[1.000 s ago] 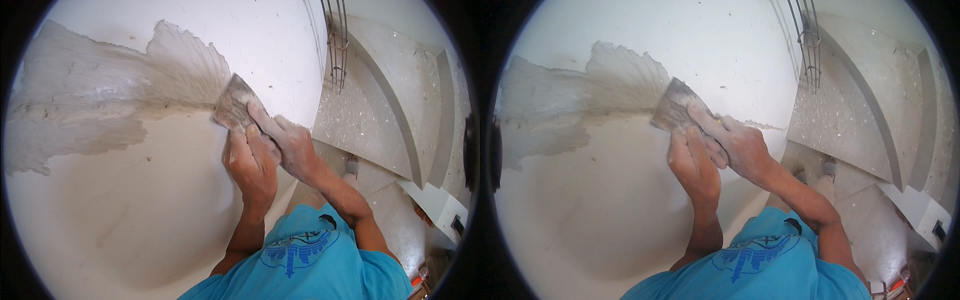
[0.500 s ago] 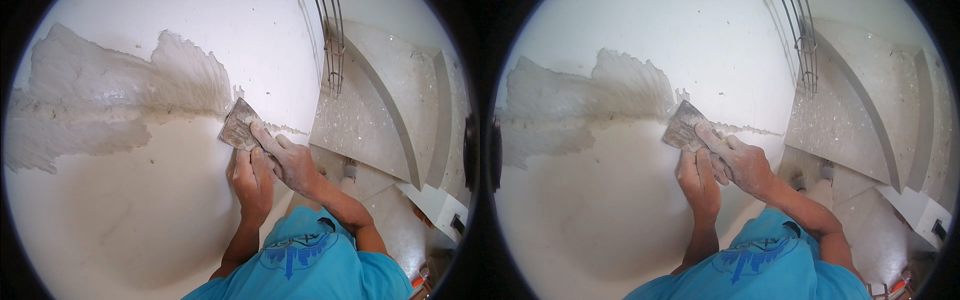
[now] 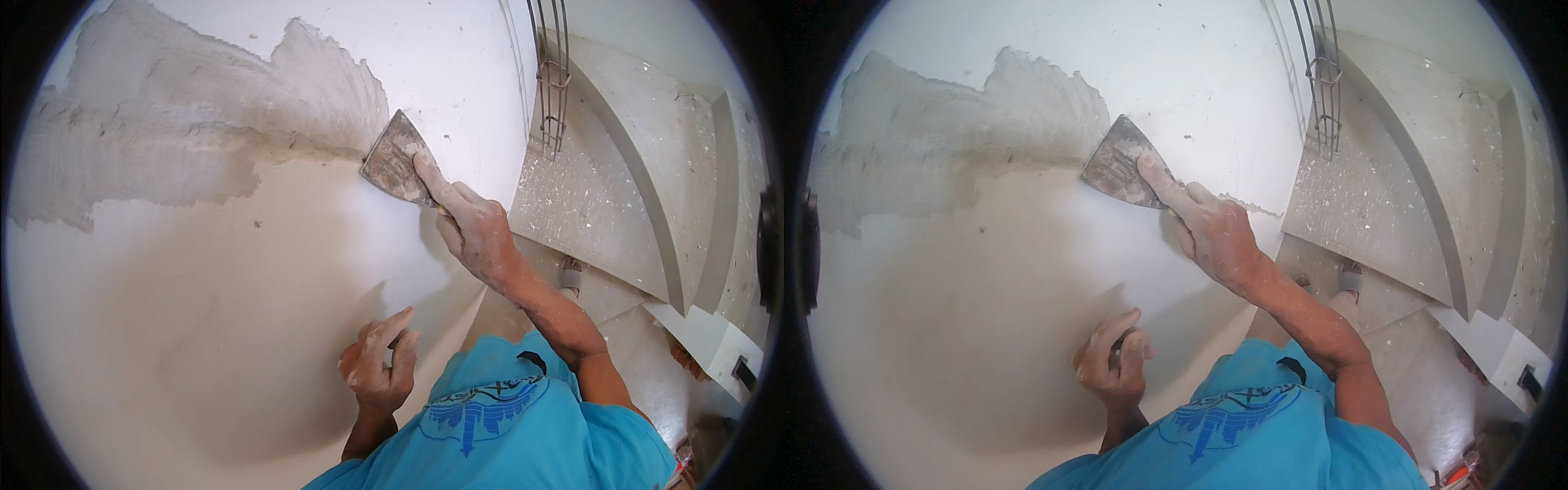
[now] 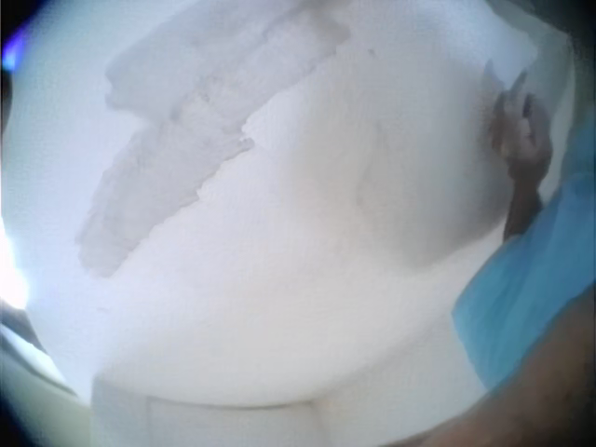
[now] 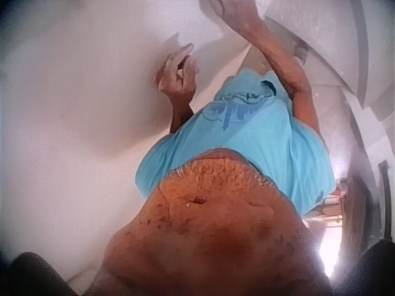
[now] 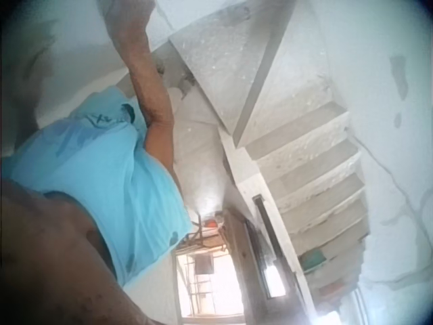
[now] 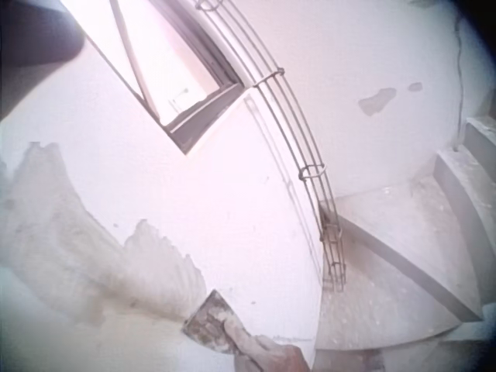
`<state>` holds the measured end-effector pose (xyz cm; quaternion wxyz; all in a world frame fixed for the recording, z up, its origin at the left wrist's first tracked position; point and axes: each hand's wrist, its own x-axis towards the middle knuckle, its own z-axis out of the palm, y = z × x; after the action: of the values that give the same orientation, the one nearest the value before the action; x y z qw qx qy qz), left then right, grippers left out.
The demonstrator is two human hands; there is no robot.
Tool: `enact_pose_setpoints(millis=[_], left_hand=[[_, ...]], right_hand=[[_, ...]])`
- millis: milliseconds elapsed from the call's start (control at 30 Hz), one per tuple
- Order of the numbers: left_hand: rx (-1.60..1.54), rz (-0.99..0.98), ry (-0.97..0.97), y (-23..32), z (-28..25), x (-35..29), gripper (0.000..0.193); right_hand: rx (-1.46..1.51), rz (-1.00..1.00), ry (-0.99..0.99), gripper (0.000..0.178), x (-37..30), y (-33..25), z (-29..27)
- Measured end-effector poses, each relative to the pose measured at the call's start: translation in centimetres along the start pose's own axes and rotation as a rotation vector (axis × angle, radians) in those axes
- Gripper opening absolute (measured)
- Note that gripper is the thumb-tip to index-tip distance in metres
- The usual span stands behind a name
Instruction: The person uses a scraper to apply and smooth plaster on a curved white wall.
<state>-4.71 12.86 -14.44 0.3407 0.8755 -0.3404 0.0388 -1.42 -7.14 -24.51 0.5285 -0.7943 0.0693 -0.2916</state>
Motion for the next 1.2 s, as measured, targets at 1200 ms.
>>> enact_pose_setpoints(millis=[1200], left_hand=[[0.238,0.469,0.216,-1.2,-3.8,-1.2,0.018]], right_hand=[[0.035,-0.049,0.02,0.08,-1.1,-1.7,0.1]])
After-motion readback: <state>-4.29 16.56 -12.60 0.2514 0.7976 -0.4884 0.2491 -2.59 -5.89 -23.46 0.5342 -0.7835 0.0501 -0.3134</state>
